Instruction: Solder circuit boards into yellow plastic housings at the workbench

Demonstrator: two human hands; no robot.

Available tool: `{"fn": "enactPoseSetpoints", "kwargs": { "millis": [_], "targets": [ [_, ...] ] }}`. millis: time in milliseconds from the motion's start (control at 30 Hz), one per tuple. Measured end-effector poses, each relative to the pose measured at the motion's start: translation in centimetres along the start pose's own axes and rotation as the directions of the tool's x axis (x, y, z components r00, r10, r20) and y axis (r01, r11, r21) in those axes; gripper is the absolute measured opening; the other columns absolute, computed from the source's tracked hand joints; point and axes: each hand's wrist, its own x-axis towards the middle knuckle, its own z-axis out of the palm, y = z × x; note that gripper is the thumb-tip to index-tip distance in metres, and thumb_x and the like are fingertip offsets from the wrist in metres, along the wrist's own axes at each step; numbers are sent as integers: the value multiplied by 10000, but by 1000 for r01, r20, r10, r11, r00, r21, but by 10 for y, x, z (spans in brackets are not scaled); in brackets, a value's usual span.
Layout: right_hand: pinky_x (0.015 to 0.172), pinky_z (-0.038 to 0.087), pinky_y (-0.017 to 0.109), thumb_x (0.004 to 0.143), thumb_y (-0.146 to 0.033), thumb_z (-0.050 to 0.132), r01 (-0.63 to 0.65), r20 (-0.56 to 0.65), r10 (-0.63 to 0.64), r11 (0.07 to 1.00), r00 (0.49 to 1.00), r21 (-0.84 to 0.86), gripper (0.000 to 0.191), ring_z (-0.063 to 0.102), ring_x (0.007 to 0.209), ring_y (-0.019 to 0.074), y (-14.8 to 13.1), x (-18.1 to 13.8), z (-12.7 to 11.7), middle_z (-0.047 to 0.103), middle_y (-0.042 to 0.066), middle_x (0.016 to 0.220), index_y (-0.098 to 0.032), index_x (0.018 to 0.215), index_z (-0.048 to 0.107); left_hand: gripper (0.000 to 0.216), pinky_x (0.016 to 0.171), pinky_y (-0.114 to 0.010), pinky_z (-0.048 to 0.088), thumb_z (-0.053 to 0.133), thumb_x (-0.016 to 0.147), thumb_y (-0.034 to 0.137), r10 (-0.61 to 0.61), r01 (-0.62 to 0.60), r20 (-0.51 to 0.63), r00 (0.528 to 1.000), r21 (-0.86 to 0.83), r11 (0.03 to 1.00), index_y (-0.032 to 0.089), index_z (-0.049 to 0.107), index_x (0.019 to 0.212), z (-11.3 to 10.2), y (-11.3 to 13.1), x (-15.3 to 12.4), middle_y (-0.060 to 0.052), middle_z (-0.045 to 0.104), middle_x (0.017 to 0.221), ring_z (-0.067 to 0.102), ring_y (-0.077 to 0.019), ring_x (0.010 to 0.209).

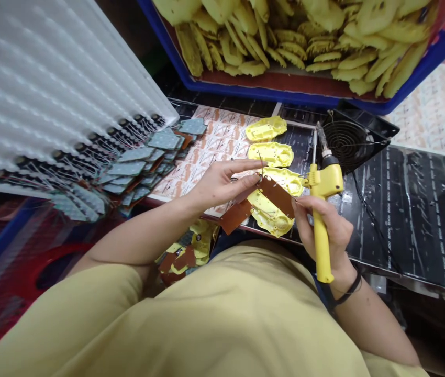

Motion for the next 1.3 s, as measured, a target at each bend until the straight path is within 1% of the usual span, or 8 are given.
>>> {"fn": "enactPoseSetpoints", "kwargs": {
  "millis": [133, 300, 433, 600, 767, 933, 1133, 1300],
  "targets": [
    [638, 656, 232, 923, -157, 858, -12, 18, 12, 1000, 1000, 16, 213, 764, 635, 146, -12, -1, 6, 828, -38, 897, -269, 1077, 760, 487, 999, -370, 667, 936, 825, 617, -77, 52, -79, 994, -277, 959, 154, 855, 954, 15, 6, 6, -107, 875, 1051, 840, -247, 1041],
    [704, 677, 219, 948, -170, 846, 7, 74, -14, 996, 997, 88, 231, 810, 721, 156, -14, -4, 4, 846, -27, 941, -265, 1135, 747, 469, 878, -331, 686, 962, 814, 595, -172, 137, -37, 984, -452, 881, 158, 813, 899, 13, 11, 12, -50, 846, 898, 842, -203, 893],
    [861, 706, 273, 992, -247, 819, -17, 143, -8, 985, 990, 172, 235, 845, 896, 188, 4, 1, -6, 859, -7, 1048, -282, 1214, 749, 360, 693, -254, 637, 917, 895, 512, -169, 152, -25, 985, -326, 933, 168, 809, 911, -11, 22, 19, -10, 786, 789, 787, -148, 727],
    [826, 723, 307, 953, -293, 866, -200, 196, 153, 949, 969, 245, 337, 848, 922, 208, 17, 25, 2, 842, -15, 1098, -326, 1241, 695, 219, 575, -214, 544, 924, 841, 317, -119, 137, 163, 979, -98, 986, 145, 792, 811, -20, 26, 25, 2, 721, 655, 680, -115, 581],
    [848, 716, 301, 928, -342, 894, -223, 255, 140, 916, 957, 334, 367, 845, 968, 205, 7, 48, 28, 829, -19, 1082, -331, 1226, 680, 93, 671, -215, 549, 778, 856, 121, -84, 92, 193, 978, -36, 995, 141, 773, 765, -3, 24, 27, 3, 736, 682, 663, -95, 638],
    [850, 695, 313, 950, -335, 849, -235, 264, 164, 935, 951, 267, 310, 825, 839, 176, 11, 59, 39, 798, -48, 924, -307, 1208, 679, 87, 795, -278, 601, 742, 864, 182, -25, 19, 178, 984, 32, 999, 162, 800, 802, -9, 26, 29, -29, 791, 772, 741, -158, 783],
    [876, 677, 359, 1041, -430, 675, -140, 366, 109, 989, 924, 58, 230, 825, 950, 212, 70, 71, 57, 832, 34, 1088, -270, 1205, 700, 56, 1037, -394, 575, 795, 788, 178, 14, -75, 142, 990, 432, 899, 213, 838, 796, -43, 10, 67, -19, 809, 829, 781, -261, 1006],
    [1042, 637, 463, 965, -348, 718, -60, 531, 53, 998, 846, -4, 213, 798, 1002, 242, 117, 73, 87, 830, 40, 1098, -280, 1165, 748, 192, 1071, -404, 550, 755, 770, 81, -93, -41, 177, 980, 636, 770, 210, 870, 852, -35, -19, 108, -51, 828, 897, 782, -288, 1058]
  ]
}}
